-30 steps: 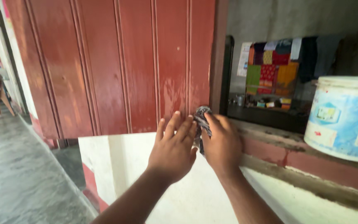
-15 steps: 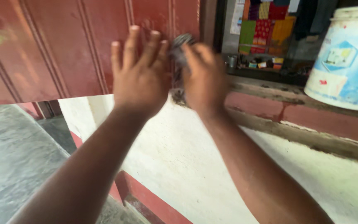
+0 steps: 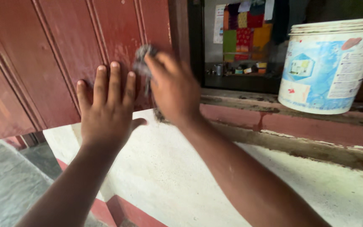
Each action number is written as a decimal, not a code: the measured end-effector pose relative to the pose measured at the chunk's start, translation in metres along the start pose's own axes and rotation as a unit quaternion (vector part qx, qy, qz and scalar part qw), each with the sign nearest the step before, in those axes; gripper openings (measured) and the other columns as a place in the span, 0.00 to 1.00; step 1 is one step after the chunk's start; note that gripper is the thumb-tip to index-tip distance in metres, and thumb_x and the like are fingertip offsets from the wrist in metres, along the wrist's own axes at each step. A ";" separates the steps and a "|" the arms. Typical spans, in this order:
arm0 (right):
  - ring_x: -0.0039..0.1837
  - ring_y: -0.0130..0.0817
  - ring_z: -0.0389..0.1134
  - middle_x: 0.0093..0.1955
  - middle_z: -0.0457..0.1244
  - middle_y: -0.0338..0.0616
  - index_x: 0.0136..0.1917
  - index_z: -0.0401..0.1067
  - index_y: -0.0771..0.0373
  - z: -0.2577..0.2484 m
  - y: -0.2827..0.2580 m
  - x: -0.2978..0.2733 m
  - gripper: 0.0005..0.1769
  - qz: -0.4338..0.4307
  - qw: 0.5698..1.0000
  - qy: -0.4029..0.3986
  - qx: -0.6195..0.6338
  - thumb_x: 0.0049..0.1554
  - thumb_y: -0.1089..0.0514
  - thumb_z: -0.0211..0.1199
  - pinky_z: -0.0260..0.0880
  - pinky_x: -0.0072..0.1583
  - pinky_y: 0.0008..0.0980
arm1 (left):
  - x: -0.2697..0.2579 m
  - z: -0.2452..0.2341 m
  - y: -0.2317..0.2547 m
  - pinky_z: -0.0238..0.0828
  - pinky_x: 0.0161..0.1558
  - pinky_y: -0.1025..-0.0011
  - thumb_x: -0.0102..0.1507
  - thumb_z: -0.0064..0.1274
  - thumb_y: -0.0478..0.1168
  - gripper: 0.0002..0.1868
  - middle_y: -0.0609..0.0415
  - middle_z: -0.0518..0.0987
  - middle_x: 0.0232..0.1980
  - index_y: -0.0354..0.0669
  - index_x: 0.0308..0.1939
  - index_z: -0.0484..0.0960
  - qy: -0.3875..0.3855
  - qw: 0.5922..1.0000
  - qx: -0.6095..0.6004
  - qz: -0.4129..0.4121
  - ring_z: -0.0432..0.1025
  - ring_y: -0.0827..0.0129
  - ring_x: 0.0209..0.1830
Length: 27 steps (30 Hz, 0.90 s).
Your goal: The person wipes the red wooden frame and slats of a window using a cloth, dipping the cloth into a container of liquid several times.
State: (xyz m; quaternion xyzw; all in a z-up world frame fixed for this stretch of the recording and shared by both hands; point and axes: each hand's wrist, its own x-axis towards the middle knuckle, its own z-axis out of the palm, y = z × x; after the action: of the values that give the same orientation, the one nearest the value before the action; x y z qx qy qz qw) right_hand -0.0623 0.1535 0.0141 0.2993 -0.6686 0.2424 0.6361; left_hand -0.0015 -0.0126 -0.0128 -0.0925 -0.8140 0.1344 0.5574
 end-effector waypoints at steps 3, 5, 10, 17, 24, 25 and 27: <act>0.52 0.37 0.68 0.60 0.66 0.38 0.66 0.74 0.56 -0.009 -0.004 -0.021 0.25 -0.029 0.999 -0.024 0.012 0.55 0.63 0.70 0.72 0.50 0.34 | -0.010 0.015 -0.013 0.44 0.74 0.34 0.53 0.57 0.62 0.53 0.45 0.59 0.84 0.53 0.82 0.65 -0.042 0.990 0.131 0.020 0.54 0.50 0.82; 0.52 0.38 0.67 0.59 0.66 0.36 0.65 0.75 0.55 -0.017 -0.005 -0.027 0.25 -0.037 0.999 -0.024 0.009 0.54 0.62 0.70 0.72 0.51 0.36 | -0.018 0.024 -0.023 0.44 0.76 0.32 0.74 0.52 0.52 0.32 0.48 0.65 0.83 0.54 0.82 0.68 0.054 0.979 0.198 0.016 0.58 0.49 0.83; 0.53 0.38 0.67 0.58 0.65 0.31 0.64 0.75 0.54 -0.018 -0.001 -0.010 0.22 -0.065 0.998 -0.008 -0.001 0.55 0.61 0.69 0.73 0.54 0.37 | -0.027 0.022 -0.044 0.47 0.73 0.30 0.71 0.46 0.44 0.29 0.39 0.69 0.78 0.47 0.78 0.72 0.091 0.977 0.190 -0.007 0.62 0.44 0.78; 0.49 0.37 0.65 0.58 0.66 0.35 0.63 0.76 0.56 -0.002 -0.013 -0.012 0.19 -0.069 0.998 -0.004 -0.008 0.58 0.62 0.65 0.70 0.48 0.35 | -0.026 0.020 -0.041 0.47 0.71 0.36 0.75 0.43 0.43 0.22 0.40 0.69 0.77 0.47 0.74 0.73 0.094 0.952 0.291 -0.009 0.62 0.45 0.76; 0.49 0.40 0.66 0.55 0.67 0.33 0.61 0.78 0.51 -0.015 -0.020 -0.030 0.20 -0.064 0.995 -0.074 -0.013 0.55 0.61 0.62 0.71 0.49 0.39 | -0.018 0.028 -0.042 0.49 0.70 0.27 0.71 0.42 0.43 0.26 0.38 0.68 0.77 0.48 0.74 0.72 0.090 0.977 0.191 -0.044 0.61 0.40 0.78; 0.49 0.41 0.66 0.55 0.68 0.33 0.61 0.78 0.51 -0.015 -0.016 -0.023 0.22 -0.047 0.996 -0.076 -0.019 0.53 0.63 0.62 0.71 0.48 0.39 | -0.017 0.027 -0.040 0.50 0.69 0.27 0.70 0.42 0.43 0.27 0.40 0.68 0.77 0.49 0.74 0.71 0.084 0.978 0.184 -0.045 0.61 0.41 0.77; 0.51 0.42 0.66 0.56 0.67 0.34 0.61 0.77 0.53 -0.020 -0.008 -0.011 0.22 -0.043 0.999 -0.028 -0.010 0.52 0.62 0.63 0.71 0.51 0.40 | -0.015 0.022 -0.038 0.50 0.68 0.27 0.69 0.42 0.43 0.28 0.41 0.67 0.77 0.50 0.74 0.70 0.082 0.978 0.184 -0.050 0.60 0.42 0.77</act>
State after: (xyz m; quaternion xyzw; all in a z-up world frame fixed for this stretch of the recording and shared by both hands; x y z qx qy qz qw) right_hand -0.0427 0.1628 0.0037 0.3280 -0.6748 0.1997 0.6302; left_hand -0.0168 -0.0556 -0.0214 0.0414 -0.7308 0.2456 0.6355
